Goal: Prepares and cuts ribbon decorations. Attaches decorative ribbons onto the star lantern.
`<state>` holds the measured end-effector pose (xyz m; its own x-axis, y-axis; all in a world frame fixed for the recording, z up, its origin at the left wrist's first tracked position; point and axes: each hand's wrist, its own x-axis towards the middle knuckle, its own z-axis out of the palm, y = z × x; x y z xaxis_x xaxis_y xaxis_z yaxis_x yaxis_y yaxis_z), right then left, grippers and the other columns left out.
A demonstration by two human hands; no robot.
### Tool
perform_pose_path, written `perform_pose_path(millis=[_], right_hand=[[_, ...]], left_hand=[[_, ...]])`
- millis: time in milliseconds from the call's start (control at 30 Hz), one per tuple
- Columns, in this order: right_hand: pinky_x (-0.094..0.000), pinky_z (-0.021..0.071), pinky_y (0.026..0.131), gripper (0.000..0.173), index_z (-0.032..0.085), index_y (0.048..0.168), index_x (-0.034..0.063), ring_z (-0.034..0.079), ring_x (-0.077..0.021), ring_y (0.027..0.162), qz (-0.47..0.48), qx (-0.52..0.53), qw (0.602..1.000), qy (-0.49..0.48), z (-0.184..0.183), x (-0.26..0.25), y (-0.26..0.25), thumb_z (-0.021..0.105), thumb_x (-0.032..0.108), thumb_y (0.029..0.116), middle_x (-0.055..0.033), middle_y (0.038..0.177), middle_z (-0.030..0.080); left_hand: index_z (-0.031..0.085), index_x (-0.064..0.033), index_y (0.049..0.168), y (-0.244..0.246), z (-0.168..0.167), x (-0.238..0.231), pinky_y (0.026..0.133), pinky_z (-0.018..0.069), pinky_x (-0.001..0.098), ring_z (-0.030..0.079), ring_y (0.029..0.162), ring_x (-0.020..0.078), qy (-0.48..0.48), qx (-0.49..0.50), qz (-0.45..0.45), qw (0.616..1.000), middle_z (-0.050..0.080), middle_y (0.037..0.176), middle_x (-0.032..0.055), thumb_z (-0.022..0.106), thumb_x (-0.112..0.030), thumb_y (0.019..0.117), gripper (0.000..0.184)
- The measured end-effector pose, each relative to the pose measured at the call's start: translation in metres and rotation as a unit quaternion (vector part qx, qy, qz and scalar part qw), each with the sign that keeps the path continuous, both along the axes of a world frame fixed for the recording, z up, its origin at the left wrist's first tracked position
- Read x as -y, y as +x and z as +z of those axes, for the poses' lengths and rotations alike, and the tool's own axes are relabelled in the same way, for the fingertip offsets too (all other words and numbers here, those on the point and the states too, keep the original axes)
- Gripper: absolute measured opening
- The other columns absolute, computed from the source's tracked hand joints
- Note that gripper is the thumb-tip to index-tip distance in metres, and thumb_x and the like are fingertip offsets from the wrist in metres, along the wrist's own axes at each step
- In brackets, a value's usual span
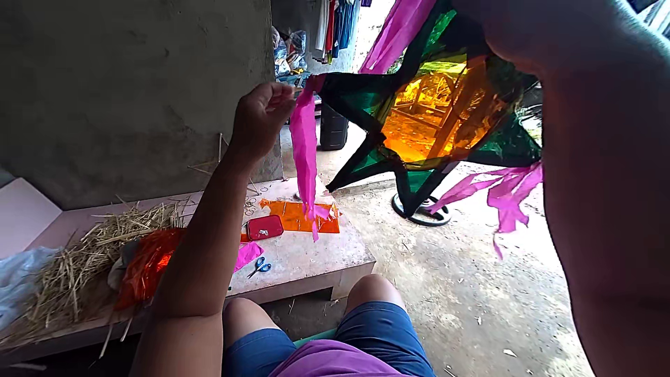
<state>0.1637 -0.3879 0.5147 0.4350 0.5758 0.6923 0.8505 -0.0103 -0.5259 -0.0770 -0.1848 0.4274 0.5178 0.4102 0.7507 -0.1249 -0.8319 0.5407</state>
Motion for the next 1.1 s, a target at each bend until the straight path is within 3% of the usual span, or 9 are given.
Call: perform_pose_path(millis=[100,200,333,467,600,633,700,867,1100], right_hand=[[-0.0227,0.0537,0.076,0.020,0.067,0.114,0.0116,0.060,0.0021,0.083,0.009,-0.001,1.000,-0.013,-0.001,0.004,-0.008,0.056,0.026,0.1057,0.0018,0.097,0.062],[-0.0261,0.0543,0.078,0.022,0.064,0.117,0.0110,0.060,-0.0008,0.084,-0.004,-0.004,0.999,-0.033,-0.003,0.008,-0.015,0.055,0.027,0.1063,0.0001,0.099,0.061],[-0.0419,0.0533,0.086,0.034,0.067,0.116,0.0073,0.064,-0.0133,0.091,-0.040,-0.003,0.997,-0.072,-0.004,0.007,-0.009,0.053,0.037,0.1068,-0.0087,0.104,0.065],[-0.0538,0.0468,0.093,0.040,0.065,0.121,0.0028,0.062,-0.0253,0.104,-0.068,-0.002,0.992,-0.108,-0.002,0.011,-0.021,0.050,0.037,0.1085,-0.0183,0.116,0.063],[-0.0474,0.0471,0.088,0.038,0.065,0.116,0.0015,0.059,-0.0190,0.095,-0.069,0.012,0.992,-0.106,-0.001,0.011,-0.027,0.050,0.036,0.1088,-0.0147,0.107,0.063],[-0.0469,0.0462,0.087,0.038,0.065,0.116,0.0012,0.058,-0.0185,0.094,-0.069,0.016,0.992,-0.103,0.000,0.011,-0.027,0.050,0.036,0.1087,-0.0142,0.106,0.062],[-0.0471,0.0459,0.086,0.037,0.065,0.116,0.0010,0.058,-0.0189,0.093,-0.062,0.015,0.994,-0.093,0.000,0.010,-0.025,0.051,0.034,0.1085,-0.0144,0.105,0.061],[-0.0377,0.0523,0.081,0.033,0.066,0.111,0.0076,0.062,-0.0099,0.086,-0.047,-0.006,0.996,-0.073,-0.002,0.006,-0.014,0.052,0.037,0.1072,-0.0060,0.099,0.063],[-0.0287,0.0546,0.074,0.025,0.066,0.111,0.0112,0.062,-0.0040,0.079,0.010,-0.090,0.995,-0.039,-0.015,0.003,-0.008,0.055,0.033,0.1061,0.0001,0.094,0.063]], left_hand=[[0.067,0.0014,0.112,0.007,0.008,0.005,0.085,0.0565,0.0244,0.067,0.092,0.0051,-0.038,-0.001,-0.069,0.997,0.071,0.100,0.0046,0.067,-0.009,0.0950,0.019],[0.071,-0.0012,0.102,0.002,0.014,0.008,0.077,0.0554,0.0205,0.066,0.080,-0.0001,0.016,-0.039,-0.020,0.999,0.072,0.090,0.0012,0.070,-0.011,0.0944,0.012],[0.075,-0.0050,0.102,-0.007,0.020,0.013,0.072,0.0512,0.0251,0.063,0.075,0.0029,0.127,-0.102,0.081,0.983,0.071,0.087,0.0033,0.059,-0.015,0.0991,0.019],[0.077,-0.0069,0.102,-0.014,0.024,0.019,0.077,0.0534,0.0276,0.067,0.081,0.0061,0.184,-0.131,0.117,0.967,0.074,0.094,0.0060,0.058,-0.016,0.0993,0.021],[0.072,-0.0048,0.096,-0.017,0.029,0.024,0.063,0.0467,0.0191,0.056,0.065,-0.0017,0.102,-0.148,0.056,0.982,0.066,0.077,-0.0022,0.062,-0.017,0.1006,0.017],[0.070,-0.0044,0.094,-0.018,0.028,0.023,0.063,0.0504,0.0174,0.059,0.064,-0.0026,0.062,-0.150,0.020,0.986,0.065,0.075,-0.0035,0.063,-0.016,0.1007,0.015],[0.068,-0.0018,0.098,-0.017,0.023,0.023,0.068,0.0570,0.0210,0.065,0.069,0.0016,-0.008,-0.138,-0.022,0.990,0.068,0.079,-0.0007,0.064,-0.015,0.1003,0.014],[0.066,0.0002,0.114,-0.006,0.009,0.023,0.079,0.0573,0.0221,0.068,0.084,0.0032,-0.060,-0.043,-0.066,0.995,0.071,0.096,0.0017,0.069,-0.013,0.0972,0.022],[0.068,-0.0001,0.103,0.005,0.001,0.029,0.078,0.0612,0.0272,0.071,0.080,0.0073,-0.101,0.056,-0.123,0.986,0.073,0.086,0.0003,0.064,-0.005,0.0987,0.008]])
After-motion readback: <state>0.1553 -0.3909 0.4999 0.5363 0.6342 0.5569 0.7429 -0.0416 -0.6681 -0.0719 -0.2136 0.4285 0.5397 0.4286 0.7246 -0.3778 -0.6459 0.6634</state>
